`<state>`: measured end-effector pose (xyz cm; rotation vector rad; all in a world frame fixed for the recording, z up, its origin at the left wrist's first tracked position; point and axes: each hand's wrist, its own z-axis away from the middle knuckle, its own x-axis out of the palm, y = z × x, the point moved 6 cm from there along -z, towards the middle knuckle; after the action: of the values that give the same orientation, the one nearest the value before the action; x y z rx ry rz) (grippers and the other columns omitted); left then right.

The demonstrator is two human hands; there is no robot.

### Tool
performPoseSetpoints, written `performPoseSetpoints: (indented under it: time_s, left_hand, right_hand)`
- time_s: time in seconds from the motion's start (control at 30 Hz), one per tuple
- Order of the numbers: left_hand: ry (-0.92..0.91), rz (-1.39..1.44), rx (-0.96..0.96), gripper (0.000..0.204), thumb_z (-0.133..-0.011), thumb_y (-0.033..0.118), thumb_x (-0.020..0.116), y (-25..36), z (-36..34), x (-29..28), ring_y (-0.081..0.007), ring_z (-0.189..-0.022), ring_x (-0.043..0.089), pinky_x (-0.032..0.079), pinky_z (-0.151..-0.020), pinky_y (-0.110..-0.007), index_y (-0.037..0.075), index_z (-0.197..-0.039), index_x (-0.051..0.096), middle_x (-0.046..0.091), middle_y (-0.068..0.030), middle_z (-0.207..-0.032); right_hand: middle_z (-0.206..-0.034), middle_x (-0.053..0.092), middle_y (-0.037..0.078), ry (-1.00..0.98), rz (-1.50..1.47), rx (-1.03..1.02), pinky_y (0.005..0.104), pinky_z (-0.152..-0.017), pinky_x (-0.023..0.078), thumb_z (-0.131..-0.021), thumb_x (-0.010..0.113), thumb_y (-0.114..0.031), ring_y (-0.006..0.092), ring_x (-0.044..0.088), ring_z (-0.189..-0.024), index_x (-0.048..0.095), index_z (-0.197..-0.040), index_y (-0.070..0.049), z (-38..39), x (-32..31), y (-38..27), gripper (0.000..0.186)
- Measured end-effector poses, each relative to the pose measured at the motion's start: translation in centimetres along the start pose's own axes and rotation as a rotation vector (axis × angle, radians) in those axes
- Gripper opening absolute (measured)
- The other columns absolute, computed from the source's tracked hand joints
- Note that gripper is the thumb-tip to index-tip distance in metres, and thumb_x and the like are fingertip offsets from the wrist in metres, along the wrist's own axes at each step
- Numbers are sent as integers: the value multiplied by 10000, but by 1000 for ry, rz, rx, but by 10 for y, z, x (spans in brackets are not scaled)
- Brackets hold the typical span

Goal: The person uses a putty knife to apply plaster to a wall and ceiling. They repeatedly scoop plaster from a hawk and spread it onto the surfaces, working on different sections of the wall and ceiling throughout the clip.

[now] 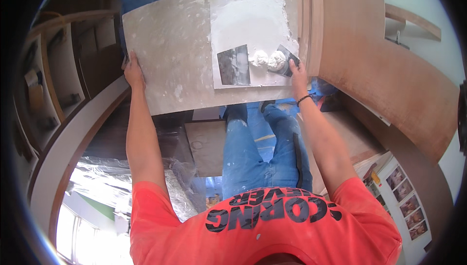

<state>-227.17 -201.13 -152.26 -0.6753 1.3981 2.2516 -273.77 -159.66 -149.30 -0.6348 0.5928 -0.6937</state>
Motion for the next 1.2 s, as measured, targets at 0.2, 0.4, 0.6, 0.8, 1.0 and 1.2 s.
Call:
performPoseSetpoints:
  time_s: [0.2,0.4,0.6,0.8,1.0,1.2]
  left_hand:
    - [272,-692,47,670,-1000,551,517,19,48,-6,-452,-1357,433,352,-1067,-625,-4,-1373,571,500,-258,-1432]
    - [-42,-610,354,570,-1009,404,539,35,244,100,-443,-1368,388,306,-1098,-628,50,-1453,492,428,-245,-1474]
    - [24,-491,200,630,-964,372,613,71,315,147,-409,-1356,395,284,-1108,-583,19,-1460,454,436,-215,-1436]
    - [117,-655,34,667,-952,462,608,60,265,115,-433,-1311,430,315,-1055,-641,-39,-1378,494,475,-246,-1365]
    - [199,-681,-14,759,-910,536,653,36,142,24,-431,-1332,433,320,-1060,-644,12,-1432,486,466,-210,-1420]
    - [-108,-750,399,931,-751,362,862,82,84,-15,-354,-1403,407,331,-1091,-584,120,-1524,404,434,-127,-1503]
  right_hand:
    - [-1231,655,126,180,15,-93,318,-1007,435,-1005,652,-306,190,591,-1136,605,-1279,57,1,-8,3,457]
    - [-1055,694,182,311,240,-91,366,-931,484,-969,666,-394,287,648,-997,657,-1187,61,6,-8,14,504]
    - [-1226,572,266,395,426,-153,466,-1036,410,-954,652,-450,393,539,-1159,639,-1240,55,17,9,-2,581]
    - [-1221,519,257,402,489,-150,470,-1060,383,-938,664,-459,398,484,-1194,609,-1242,90,48,72,-23,630]
    - [-1212,536,271,69,472,-256,475,-1059,396,-896,693,-359,420,509,-1200,594,-1288,79,59,215,-73,596]
    - [-1303,517,230,-58,583,-440,466,-1073,417,-805,797,-193,416,514,-1243,466,-1431,16,50,250,-104,739]
